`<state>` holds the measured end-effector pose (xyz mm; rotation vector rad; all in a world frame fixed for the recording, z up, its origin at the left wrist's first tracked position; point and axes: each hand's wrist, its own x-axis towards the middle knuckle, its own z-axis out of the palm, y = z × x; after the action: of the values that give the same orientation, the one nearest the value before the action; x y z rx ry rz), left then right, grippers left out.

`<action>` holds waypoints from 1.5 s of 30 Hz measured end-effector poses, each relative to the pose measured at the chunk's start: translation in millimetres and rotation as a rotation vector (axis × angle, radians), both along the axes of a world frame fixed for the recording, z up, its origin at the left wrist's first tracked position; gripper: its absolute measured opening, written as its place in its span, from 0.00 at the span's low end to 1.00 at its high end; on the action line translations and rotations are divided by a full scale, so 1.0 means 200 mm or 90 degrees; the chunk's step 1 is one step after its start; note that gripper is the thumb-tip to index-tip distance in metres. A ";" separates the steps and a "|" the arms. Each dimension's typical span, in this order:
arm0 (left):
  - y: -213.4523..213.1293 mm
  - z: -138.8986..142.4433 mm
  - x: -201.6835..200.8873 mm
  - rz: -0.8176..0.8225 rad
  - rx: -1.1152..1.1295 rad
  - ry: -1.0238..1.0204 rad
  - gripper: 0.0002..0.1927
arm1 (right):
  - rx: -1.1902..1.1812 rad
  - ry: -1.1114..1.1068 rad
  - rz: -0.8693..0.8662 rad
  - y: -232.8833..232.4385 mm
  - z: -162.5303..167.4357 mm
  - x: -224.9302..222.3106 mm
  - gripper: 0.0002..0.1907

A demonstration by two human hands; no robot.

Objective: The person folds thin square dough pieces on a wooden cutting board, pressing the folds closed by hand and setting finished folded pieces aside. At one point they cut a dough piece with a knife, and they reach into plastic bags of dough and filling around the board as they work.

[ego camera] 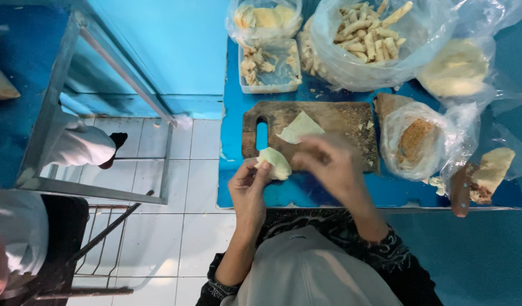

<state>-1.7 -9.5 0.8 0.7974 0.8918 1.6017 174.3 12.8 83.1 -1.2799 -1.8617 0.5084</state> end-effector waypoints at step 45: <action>-0.06 0.03 0.00 -0.021 0.145 0.215 0.07 | 0.027 0.084 0.038 -0.15 -0.14 -0.05 0.11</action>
<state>-1.2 -21.3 6.5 1.2651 0.9346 1.5833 164.8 -17.8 55.7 -1.1387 -1.7952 0.5679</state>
